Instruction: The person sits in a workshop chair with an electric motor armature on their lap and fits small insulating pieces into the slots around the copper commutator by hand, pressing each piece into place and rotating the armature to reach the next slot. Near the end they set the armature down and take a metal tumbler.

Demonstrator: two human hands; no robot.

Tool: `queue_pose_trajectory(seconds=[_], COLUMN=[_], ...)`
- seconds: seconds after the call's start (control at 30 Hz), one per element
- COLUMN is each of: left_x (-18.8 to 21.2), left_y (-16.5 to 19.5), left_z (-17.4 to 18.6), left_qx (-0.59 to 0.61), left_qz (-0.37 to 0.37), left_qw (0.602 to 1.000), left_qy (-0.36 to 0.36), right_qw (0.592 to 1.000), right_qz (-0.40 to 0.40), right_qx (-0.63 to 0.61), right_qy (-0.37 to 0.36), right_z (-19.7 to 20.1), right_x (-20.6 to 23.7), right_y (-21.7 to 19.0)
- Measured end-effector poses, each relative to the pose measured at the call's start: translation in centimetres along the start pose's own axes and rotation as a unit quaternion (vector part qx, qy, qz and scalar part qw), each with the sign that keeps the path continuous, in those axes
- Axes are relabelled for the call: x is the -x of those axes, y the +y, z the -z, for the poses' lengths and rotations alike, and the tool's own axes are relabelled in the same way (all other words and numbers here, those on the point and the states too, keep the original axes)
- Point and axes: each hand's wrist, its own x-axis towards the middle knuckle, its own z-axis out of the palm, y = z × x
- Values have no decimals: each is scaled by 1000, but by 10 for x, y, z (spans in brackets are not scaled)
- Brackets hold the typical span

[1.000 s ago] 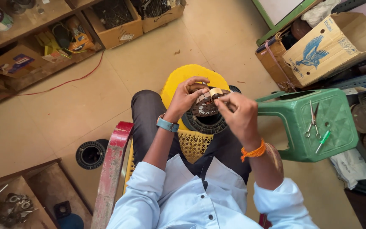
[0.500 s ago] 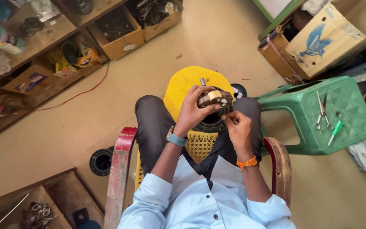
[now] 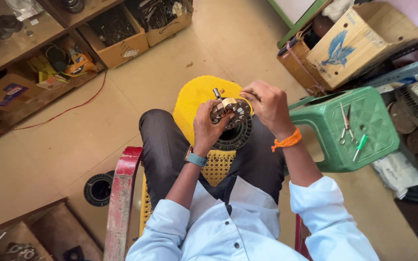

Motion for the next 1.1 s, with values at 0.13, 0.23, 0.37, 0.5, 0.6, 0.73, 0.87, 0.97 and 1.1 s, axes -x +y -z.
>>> queue_pose_trajectory(seconds=[0.13,0.23,0.37,0.5,0.6,0.73,0.87,0.97,1.1], left_x=[-1,-5,-17,-37,-46,-48,-43,-37,-39], left_y=[1,-1,-10,-21,-24,-38,-57,-63,-57], left_z=[0,6,24,29,15,5,0,0,3], left_qx=[2,52,332,512,479,528,483,457,457], left_qz=[19,41,132,338,364,222,194,156,184], left_qw=[1000,997,920,773,783,797,827,851,851], left_qy=[-2,-42,-161,-163,-160,-191,-214,-206,-181], right_qw=[996,988,971,956,962,991,999,990,978], right_qz=[60,103,131,139,119,67,-11,-124,-191], right_qx=[51,47,71,96,111,48,-13,-58,-86], right_qy=[-52,-107,-189,-238,-220,-108,-49,-31,1], right_z=[-3,-8,-30,-59,-62,-29,4,2,-28], right_x=[-27,-42,-57,-67,-71,-60,-20,16,53], right_y=[-1,13,44,61,54,17,-31,-55,-59])
